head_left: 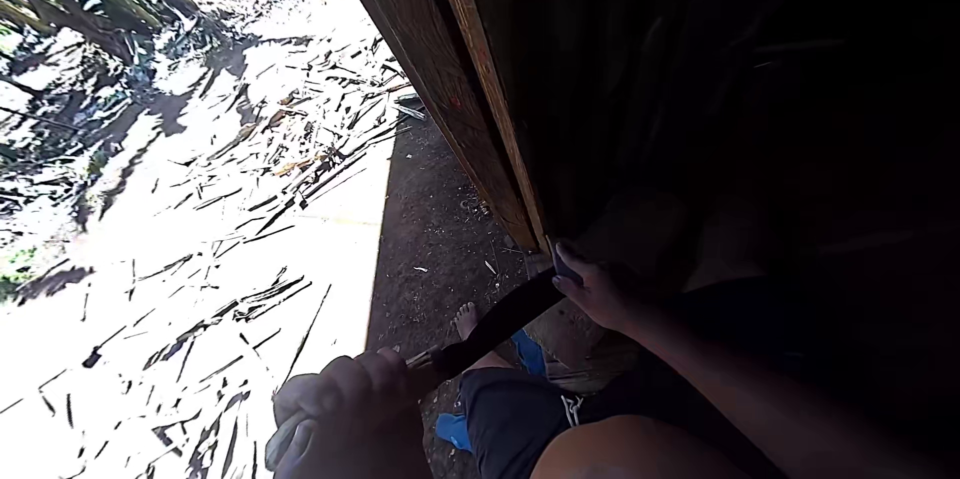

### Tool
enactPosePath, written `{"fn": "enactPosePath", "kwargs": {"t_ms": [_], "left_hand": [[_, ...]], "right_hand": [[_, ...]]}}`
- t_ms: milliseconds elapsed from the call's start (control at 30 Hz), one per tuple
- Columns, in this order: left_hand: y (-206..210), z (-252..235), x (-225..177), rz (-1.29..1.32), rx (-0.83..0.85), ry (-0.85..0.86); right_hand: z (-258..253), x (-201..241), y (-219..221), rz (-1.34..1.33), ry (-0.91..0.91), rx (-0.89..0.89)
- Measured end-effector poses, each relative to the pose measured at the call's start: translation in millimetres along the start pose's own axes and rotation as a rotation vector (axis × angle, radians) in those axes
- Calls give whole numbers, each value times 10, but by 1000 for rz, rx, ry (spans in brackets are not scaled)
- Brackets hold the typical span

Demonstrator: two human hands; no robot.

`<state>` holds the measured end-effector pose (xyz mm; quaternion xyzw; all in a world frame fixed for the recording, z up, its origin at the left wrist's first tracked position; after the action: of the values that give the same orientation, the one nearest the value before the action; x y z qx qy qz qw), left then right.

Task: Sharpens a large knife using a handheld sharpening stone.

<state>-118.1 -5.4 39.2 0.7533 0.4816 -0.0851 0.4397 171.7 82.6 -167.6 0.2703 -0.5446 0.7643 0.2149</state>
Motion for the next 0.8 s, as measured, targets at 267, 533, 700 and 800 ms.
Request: {"fn": "enactPosePath", "kwargs": {"t_ms": [267, 533, 700, 800], "left_hand": [[-133, 1, 18, 29, -25, 10], [-193, 7, 35, 35, -44, 8], [-174, -31, 52, 57, -31, 5], [-141, -39, 42, 44, -23, 22]], "right_hand": [[-69, -96, 74, -58, -4, -36], [46, 5, 101, -98, -75, -65], [210, 260, 70, -102, -116, -40], [196, 188, 57, -59, -146, -106]]}}
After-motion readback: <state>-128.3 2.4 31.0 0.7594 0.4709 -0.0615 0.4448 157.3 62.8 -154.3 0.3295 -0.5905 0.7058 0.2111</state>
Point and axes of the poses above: each hand's wrist, its own z-axis away from the middle knuckle, its own y-axis out of the palm, x = y × z, the point moved 8 cm from there along -z, towards the middle knuckle, and after that the axes turned 1 degree about z, right-handed, at the moved point
